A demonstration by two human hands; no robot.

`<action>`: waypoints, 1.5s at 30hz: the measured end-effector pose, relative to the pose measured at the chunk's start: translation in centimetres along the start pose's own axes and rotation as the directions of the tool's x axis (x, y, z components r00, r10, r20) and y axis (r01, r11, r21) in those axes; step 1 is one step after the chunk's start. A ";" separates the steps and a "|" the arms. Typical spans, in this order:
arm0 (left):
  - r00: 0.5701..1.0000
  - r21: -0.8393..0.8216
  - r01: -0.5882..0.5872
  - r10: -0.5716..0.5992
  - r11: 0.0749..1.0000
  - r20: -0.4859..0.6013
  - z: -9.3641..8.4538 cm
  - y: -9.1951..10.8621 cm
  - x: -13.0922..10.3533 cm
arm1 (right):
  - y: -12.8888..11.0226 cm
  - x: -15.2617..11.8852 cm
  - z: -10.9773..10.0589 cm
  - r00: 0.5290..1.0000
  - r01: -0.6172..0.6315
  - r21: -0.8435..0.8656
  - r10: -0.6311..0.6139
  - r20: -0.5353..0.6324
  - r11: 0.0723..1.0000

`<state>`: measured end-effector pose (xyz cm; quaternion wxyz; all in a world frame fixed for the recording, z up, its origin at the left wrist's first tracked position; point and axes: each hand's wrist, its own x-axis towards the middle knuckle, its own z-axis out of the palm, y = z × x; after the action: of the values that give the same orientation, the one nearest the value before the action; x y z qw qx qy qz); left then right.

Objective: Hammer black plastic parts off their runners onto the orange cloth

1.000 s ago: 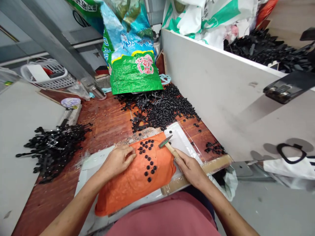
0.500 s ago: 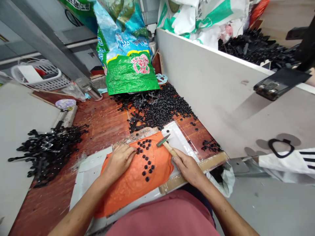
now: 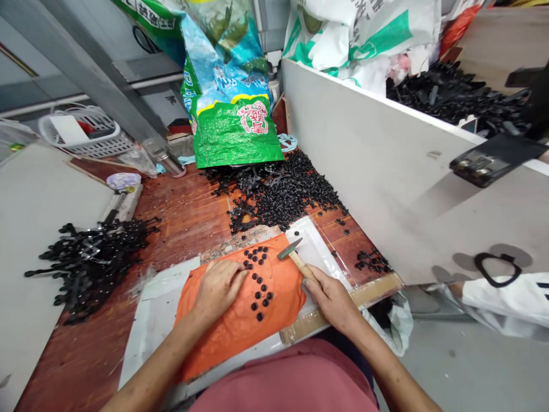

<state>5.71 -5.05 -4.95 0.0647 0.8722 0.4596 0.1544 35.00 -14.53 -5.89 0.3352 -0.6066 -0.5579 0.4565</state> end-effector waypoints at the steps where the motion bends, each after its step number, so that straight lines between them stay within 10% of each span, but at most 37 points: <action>1: 1.000 -0.006 0.002 -0.001 1.000 0.012 0.0 0.1 0.0 | 0.0 0.0 0.0 1.000 0.006 -0.004 -0.006 0.001 1.000; 9: 0.992 -0.251 0.017 0.016 0.968 0.128 -2.8 -0.9 1.0 | -0.3 0.2 -0.1 0.999 0.047 0.026 -0.047 0.015 0.999; 14: 0.996 0.091 0.073 -0.078 0.993 0.050 -4.2 -3.1 8.8 | -0.5 0.4 -0.2 0.999 0.051 0.056 -0.052 0.014 0.997; 21: 0.967 0.297 0.194 -0.234 0.935 0.105 -0.9 -4.9 17.5 | 0.6 0.5 0.0 0.999 0.037 0.052 -0.036 -0.022 0.998; 30: 0.963 0.128 0.205 -0.223 0.970 0.151 -1.4 -7.9 17.3 | 0.2 0.5 -0.1 0.998 0.041 0.088 -0.045 0.036 0.995; 39: 0.936 0.045 0.288 -0.291 0.956 0.196 -0.6 -5.7 17.8 | -0.5 0.5 -0.1 0.999 0.049 0.085 -0.049 0.000 0.995; 45: 0.927 -0.208 0.356 -0.315 0.911 0.204 -3.5 -5.9 16.8 | -0.6 0.5 -0.1 0.998 0.069 0.086 -0.068 -0.009 0.994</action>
<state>8.84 11.96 0.42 0.2338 0.7753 0.5738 0.1225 34.86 -13.95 -5.43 0.3783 -0.5734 -0.5572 0.4665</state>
